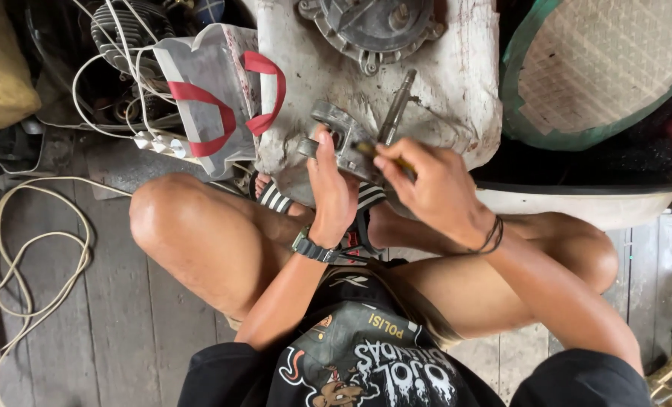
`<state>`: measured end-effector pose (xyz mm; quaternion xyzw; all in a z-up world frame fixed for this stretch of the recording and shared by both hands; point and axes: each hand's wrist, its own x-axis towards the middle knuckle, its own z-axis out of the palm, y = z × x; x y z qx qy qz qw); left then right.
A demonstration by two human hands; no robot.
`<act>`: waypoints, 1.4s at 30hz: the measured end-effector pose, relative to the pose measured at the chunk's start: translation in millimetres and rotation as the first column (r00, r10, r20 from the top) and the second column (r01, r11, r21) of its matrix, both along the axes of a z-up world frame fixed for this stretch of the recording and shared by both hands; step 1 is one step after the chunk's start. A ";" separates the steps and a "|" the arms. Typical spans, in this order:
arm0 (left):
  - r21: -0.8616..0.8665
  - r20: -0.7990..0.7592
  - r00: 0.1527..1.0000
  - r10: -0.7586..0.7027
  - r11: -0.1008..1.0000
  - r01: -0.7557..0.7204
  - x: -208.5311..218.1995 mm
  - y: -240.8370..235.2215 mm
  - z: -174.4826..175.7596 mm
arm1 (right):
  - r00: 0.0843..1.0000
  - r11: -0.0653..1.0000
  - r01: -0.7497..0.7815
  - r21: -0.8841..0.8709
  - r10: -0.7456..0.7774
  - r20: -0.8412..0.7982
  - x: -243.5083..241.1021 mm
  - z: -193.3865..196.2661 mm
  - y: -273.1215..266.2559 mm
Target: Scraping residue from a metal engine component using a small hand tool while sitting on the floor.
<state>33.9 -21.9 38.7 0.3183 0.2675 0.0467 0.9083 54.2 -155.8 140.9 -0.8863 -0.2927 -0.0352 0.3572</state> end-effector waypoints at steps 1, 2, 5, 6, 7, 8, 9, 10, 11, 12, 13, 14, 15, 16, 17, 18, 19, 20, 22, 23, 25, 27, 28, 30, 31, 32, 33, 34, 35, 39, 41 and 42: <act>-0.002 0.002 1.000 0.004 1.000 -0.004 4.9 -2.1 -6.8 | 1.000 1.000 -0.004 -0.002 0.004 0.002 1.2 3.8 0.0; -0.072 0.018 1.000 0.023 0.997 -0.022 10.1 -4.8 -13.6 | 0.999 1.000 -0.030 -0.001 0.030 0.018 2.6 7.4 -0.5; -0.142 0.071 0.997 -0.017 0.989 0.027 11.5 -9.0 -22.5 | 0.999 1.000 -0.013 0.002 0.013 0.052 3.0 1.0 -5.2; -0.137 0.118 0.991 -0.057 0.988 0.073 12.4 -8.7 -22.5 | 0.997 1.000 0.008 0.009 -0.008 0.081 5.6 -3.1 -6.4; -0.135 0.126 0.991 -0.053 0.988 0.070 15.5 -9.2 -24.9 | 0.996 1.000 0.003 0.010 -0.004 0.090 5.5 -2.2 -5.9; -0.120 0.182 0.981 -0.064 0.989 0.087 18.7 -9.3 -27.5 | 0.997 1.000 0.004 0.003 -0.004 0.079 5.4 -1.5 -5.1; -0.103 0.222 0.972 -0.079 0.989 0.104 14.9 -8.4 -30.7 | 0.999 1.000 0.007 -0.003 -0.007 0.053 0.1 -1.9 -3.6; -0.101 0.215 0.974 -0.077 0.990 0.101 22.1 -9.6 -46.6 | 0.999 1.000 0.005 0.000 -0.005 0.046 6.8 -1.2 -1.4; -0.108 0.257 0.963 -0.080 0.988 0.111 26.7 -12.4 -62.3 | 0.998 0.999 0.036 0.024 -0.037 0.057 11.3 0.0 -0.5; -0.116 0.299 0.951 -0.081 0.986 0.121 30.8 -15.2 -77.6 | 0.995 0.997 0.067 0.047 -0.070 0.067 15.9 1.5 0.5; -0.114 0.315 0.946 -0.083 0.986 0.124 30.9 -13.2 -68.5 | 0.994 0.997 0.067 0.048 -0.071 0.083 11.0 -1.4 2.7; -0.114 0.312 0.945 -0.094 0.984 0.136 30.6 -10.8 -59.1 | 0.990 0.997 0.079 0.010 -0.080 0.116 6.2 -4.3 5.5; -0.112 0.292 0.951 -0.100 0.984 0.138 23.6 -6.6 -49.9 | 0.988 0.996 0.085 -0.026 -0.081 0.131 -1.6 -7.6 9.4; -0.109 0.291 0.952 -0.095 0.985 0.132 32.8 -7.7 -52.9 | 0.989 0.997 0.078 -0.022 -0.075 0.130 10.1 -7.7 7.3; -0.164 0.202 0.978 -0.047 0.983 0.081 34.2 -10.1 -56.8 | 0.982 0.995 0.102 -0.010 -0.099 0.158 15.6 -8.5 4.3; -0.213 0.108 0.994 -0.002 0.977 0.025 35.2 -12.7 -60.8 | 0.975 0.992 0.126 0.002 -0.124 0.186 20.6 -9.5 1.2; -0.215 0.115 0.993 -0.007 0.976 0.032 32.6 -12.2 -56.2 | 0.973 0.991 0.131 0.001 -0.129 0.193 10.8 -10.2 4.1; -0.216 0.058 0.998 -0.009 0.976 0.021 30.2 -11.7 -50.7 | 0.979 0.991 0.131 -0.022 -0.125 0.162 1.4 -10.1 7.1; -0.216 0.022 1.000 0.003 0.976 0.002 41.9 -7.9 -43.3 | 0.982 0.992 0.117 -0.042 -0.110 0.152 11.4 -9.8 7.3; -0.182 0.012 0.999 -0.031 0.983 0.033 36.5 -5.1 -43.7 | 0.981 0.992 0.129 -0.017 -0.125 0.148 15.0 -11.2 4.1; -0.146 0.005 0.998 -0.070 0.987 0.070 29.4 -3.7 -50.0 | 0.978 0.989 0.145 0.009 -0.145 0.147 9.7 -12.4 4.1; -0.193 -0.059 0.998 -0.029 0.981 0.017 32.3 -5.6 -58.9 | 0.985 0.988 0.142 -0.063 -0.135 0.106 -2.1 -8.7 11.1; -0.191 -0.048 0.998 -0.027 0.981 0.018 38.8 -3.9 -48.6 | 0.984 0.988 0.141 -0.060 -0.133 0.117 8.4 -9.6 8.8; -0.139 -0.038 0.994 -0.101 0.986 0.095 30.5 -0.9 -31.5 | 0.981 0.982 0.187 0.008 -0.187 0.054 12.5 -14.7 3.9; -0.139 -0.041 0.993 -0.107 0.985 0.100 27.0 0.1 -36.9 | 0.980 0.981 0.192 0.007 -0.192 0.051 6.5 -14.6 5.2; -0.128 -0.045 0.993 -0.111 0.986 0.104 23.6 1.3 -41.6 | 0.978 0.978 0.204 -0.049 -0.201 0.050 0.5 -13.9 6.7; -0.115 -0.032 0.993 -0.110 0.988 0.105 28.4 2.1 -45.8 | 0.977 0.972 0.211 -0.102 -0.205 0.066 1.2 -12.6 7.9; -0.114 -0.018 0.994 -0.110 0.988 0.108 33.9 0.7 -43.6 | 0.975 0.972 0.213 -0.099 -0.205 0.080 5.4 -10.3 7.4; -0.122 -0.041 0.993 -0.110 0.987 0.104 31.0 0.9 -42.5 | 0.977 0.973 0.212 -0.088 -0.208 0.054 4.5 -9.2 8.2; -0.097 -0.025 0.994 -0.108 0.990 0.105 41.5 -4.5 -39.7 | 0.975 0.978 0.209 -0.002 -0.209 0.077 13.9 -12.0 2.6; -0.098 -0.007 0.994 -0.108 0.989 0.107 34.0 -2.4 -44.0 | 0.979 0.982 0.186 -0.043 -0.181 0.098 1.5 -12.6 7.1; -0.097 0.002 0.994 -0.106 0.990 0.106 30.3 -0.8 -46.6 | 0.982 0.983 0.161 -0.085 -0.151 0.110 -3.9 -13.6 9.7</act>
